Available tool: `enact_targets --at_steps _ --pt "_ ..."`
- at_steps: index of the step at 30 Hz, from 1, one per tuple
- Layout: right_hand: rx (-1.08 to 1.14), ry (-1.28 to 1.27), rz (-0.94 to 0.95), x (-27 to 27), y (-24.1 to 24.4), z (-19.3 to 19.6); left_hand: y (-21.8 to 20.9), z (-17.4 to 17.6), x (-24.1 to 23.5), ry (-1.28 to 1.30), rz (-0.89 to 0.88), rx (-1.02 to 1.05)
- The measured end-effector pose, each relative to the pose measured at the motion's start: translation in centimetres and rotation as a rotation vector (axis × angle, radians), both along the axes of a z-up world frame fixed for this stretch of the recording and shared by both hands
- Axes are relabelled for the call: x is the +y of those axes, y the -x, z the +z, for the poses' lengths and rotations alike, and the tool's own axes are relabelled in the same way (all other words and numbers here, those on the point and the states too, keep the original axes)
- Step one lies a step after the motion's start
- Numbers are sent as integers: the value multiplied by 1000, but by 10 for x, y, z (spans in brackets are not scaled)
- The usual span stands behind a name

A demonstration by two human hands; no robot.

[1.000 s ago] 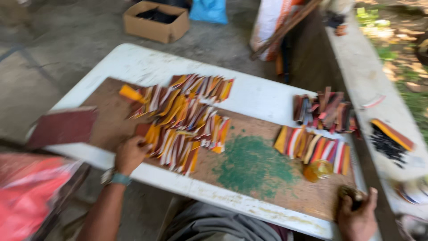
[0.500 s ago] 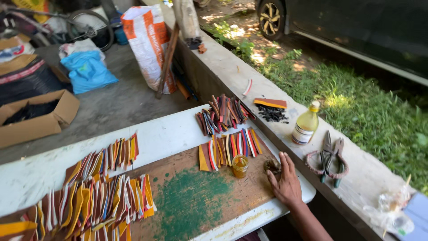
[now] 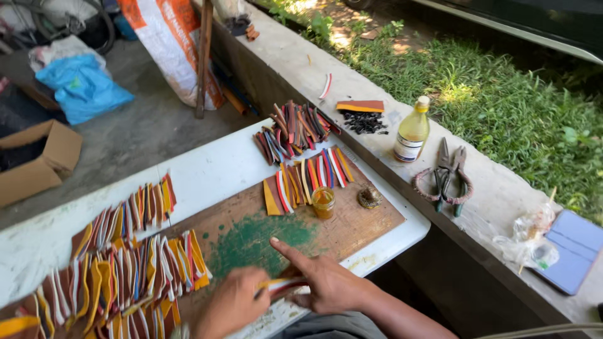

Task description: The person repeatedly picks up small, multicolored leather strips, applies a yellow adhesive from a small jar to one edge, and presses the edge to bond it. The person handles the strips one at a time and places finished pieces into a growing pile on the table.

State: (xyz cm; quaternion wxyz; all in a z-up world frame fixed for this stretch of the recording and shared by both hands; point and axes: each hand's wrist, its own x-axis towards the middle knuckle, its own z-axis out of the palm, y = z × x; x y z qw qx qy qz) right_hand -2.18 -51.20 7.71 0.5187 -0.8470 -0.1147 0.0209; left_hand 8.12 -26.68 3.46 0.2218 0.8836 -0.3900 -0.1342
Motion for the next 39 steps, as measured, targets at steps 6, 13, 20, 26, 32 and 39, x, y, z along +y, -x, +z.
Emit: enact_targets --at_steps 6,13,20,26,32,39 --pt "69 -514 -282 8 -21 -22 -14 22 -30 1094 303 618" --pt "56 -598 -363 26 -25 -50 37 -67 -73 1396 456 820" --pt "71 -526 -439 19 -8 -56 24 -58 -70 1577 541 883" --pt "121 -719 -465 27 -14 -72 29 -65 -71 1610 514 846" --pt "126 -655 -454 23 -9 -72 35 -41 -71 1501 531 731" --pt "-410 516 -584 -70 -43 -22 -8 6 -30 145 278 -102"
